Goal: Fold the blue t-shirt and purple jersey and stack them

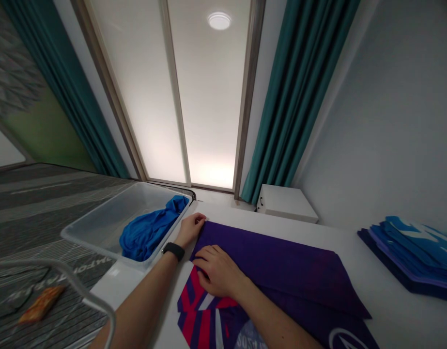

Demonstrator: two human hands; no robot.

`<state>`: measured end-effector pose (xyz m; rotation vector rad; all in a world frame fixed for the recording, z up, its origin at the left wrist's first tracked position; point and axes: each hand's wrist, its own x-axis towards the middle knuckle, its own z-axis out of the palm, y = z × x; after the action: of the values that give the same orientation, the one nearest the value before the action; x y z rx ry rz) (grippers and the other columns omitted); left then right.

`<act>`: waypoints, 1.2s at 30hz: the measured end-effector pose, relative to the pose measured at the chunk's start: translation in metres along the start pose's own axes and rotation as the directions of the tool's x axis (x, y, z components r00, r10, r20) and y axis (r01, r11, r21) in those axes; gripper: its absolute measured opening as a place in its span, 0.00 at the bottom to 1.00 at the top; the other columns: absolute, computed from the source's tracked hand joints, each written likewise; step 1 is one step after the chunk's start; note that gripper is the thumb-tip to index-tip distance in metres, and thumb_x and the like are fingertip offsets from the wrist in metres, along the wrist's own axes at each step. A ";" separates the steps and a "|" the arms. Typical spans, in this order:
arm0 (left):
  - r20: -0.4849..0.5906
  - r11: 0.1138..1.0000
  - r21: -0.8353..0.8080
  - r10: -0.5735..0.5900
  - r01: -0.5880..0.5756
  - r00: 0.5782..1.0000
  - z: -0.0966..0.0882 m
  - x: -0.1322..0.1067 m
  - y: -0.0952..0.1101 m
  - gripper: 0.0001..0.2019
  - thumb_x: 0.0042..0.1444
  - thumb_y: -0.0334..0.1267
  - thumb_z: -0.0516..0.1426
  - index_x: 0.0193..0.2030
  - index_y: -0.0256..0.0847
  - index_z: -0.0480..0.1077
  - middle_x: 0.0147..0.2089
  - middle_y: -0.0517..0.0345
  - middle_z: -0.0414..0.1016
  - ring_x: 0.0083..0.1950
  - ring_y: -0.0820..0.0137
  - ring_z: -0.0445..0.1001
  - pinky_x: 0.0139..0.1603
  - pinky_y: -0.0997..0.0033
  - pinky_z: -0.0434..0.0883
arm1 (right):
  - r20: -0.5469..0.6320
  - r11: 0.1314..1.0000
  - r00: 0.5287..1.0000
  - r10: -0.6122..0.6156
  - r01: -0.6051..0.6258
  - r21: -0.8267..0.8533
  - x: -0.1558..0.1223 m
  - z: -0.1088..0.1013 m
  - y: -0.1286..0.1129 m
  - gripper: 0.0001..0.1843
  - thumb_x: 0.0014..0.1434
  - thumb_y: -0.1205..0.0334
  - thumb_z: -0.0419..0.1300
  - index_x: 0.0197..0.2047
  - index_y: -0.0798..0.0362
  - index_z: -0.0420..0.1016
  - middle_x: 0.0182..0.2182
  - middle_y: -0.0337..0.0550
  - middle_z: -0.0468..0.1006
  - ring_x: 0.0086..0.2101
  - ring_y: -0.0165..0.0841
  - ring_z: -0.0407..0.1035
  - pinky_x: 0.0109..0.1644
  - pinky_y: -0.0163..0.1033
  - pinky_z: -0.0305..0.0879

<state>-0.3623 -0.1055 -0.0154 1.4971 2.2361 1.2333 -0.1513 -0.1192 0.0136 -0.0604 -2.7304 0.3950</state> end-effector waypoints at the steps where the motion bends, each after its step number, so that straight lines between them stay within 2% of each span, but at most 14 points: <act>1: -0.002 1.000 0.004 0.000 0.000 1.000 -0.001 0.000 -0.001 0.12 0.55 0.41 0.54 0.37 0.40 0.76 0.32 0.56 0.79 0.34 0.66 0.76 0.36 0.71 0.69 | 0.000 1.000 1.000 0.001 -0.001 0.004 0.000 -0.001 0.000 0.13 0.60 0.64 0.56 0.48 0.52 0.73 0.46 0.46 0.76 0.50 0.37 0.64 0.55 0.43 0.57; 8: 0.018 0.999 0.036 0.005 -0.006 1.000 -0.003 -0.003 0.000 0.12 0.54 0.41 0.55 0.41 0.41 0.76 0.31 0.58 0.79 0.31 0.68 0.75 0.35 0.72 0.68 | 0.003 1.000 1.000 0.003 -0.003 0.019 0.001 -0.001 0.000 0.13 0.60 0.65 0.56 0.48 0.53 0.73 0.46 0.46 0.76 0.51 0.37 0.63 0.56 0.43 0.56; 15: 0.011 0.997 0.072 0.012 -0.012 1.000 -0.003 -0.003 0.005 0.10 0.54 0.39 0.55 0.38 0.42 0.77 0.32 0.58 0.79 0.32 0.68 0.74 0.36 0.71 0.68 | 0.025 1.000 1.000 0.001 -0.002 0.019 0.001 -0.002 -0.002 0.13 0.60 0.64 0.55 0.49 0.52 0.73 0.47 0.46 0.76 0.51 0.37 0.63 0.56 0.43 0.56; 24: 0.002 0.996 0.092 0.007 -0.008 1.000 -0.001 -0.003 0.008 0.09 0.54 0.37 0.55 0.37 0.42 0.77 0.33 0.59 0.80 0.32 0.68 0.74 0.38 0.71 0.68 | 0.050 0.997 0.998 0.045 -0.048 0.058 -0.001 -0.007 -0.004 0.21 0.61 0.62 0.55 0.57 0.53 0.68 0.54 0.46 0.73 0.55 0.36 0.62 0.61 0.43 0.54; 27: 0.002 0.995 0.099 0.007 -0.008 1.000 -0.002 -0.004 0.010 0.09 0.54 0.37 0.55 0.36 0.42 0.76 0.31 0.60 0.79 0.32 0.68 0.74 0.38 0.71 0.67 | 0.049 0.995 0.996 0.079 -0.082 0.062 -0.001 -0.008 -0.004 0.24 0.64 0.59 0.53 0.62 0.55 0.63 0.59 0.49 0.69 0.59 0.36 0.58 0.64 0.43 0.51; 30: 0.004 0.994 0.105 0.008 -0.008 1.000 -0.002 -0.004 0.010 0.09 0.54 0.37 0.55 0.36 0.42 0.76 0.31 0.60 0.79 0.32 0.68 0.75 0.38 0.71 0.67 | 0.120 0.996 0.990 0.071 -0.076 0.044 -0.002 -0.007 -0.005 0.28 0.66 0.54 0.51 0.66 0.55 0.58 0.65 0.49 0.62 0.64 0.37 0.51 0.68 0.47 0.44; 33: 0.006 0.994 0.109 0.005 -0.005 1.000 -0.001 -0.003 0.009 0.09 0.54 0.37 0.55 0.36 0.42 0.76 0.31 0.59 0.79 0.32 0.68 0.75 0.37 0.71 0.67 | 0.193 0.998 0.980 0.037 -0.047 0.049 -0.003 -0.009 -0.006 0.29 0.67 0.52 0.49 0.68 0.52 0.55 0.66 0.47 0.59 0.66 0.35 0.47 0.70 0.50 0.39; 36: 0.004 0.994 0.110 -0.002 0.001 1.000 0.000 -0.002 0.008 0.09 0.55 0.37 0.54 0.37 0.42 0.76 0.31 0.59 0.79 0.33 0.68 0.75 0.37 0.72 0.68 | 0.218 0.997 0.976 0.027 -0.041 0.060 -0.004 -0.012 -0.008 0.29 0.68 0.52 0.48 0.68 0.51 0.55 0.67 0.45 0.58 0.67 0.34 0.46 0.70 0.51 0.38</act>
<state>-0.3559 -0.1066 -0.0102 1.5341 2.3374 1.1221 -0.1431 -0.1243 0.0254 -0.0489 -2.9318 0.5272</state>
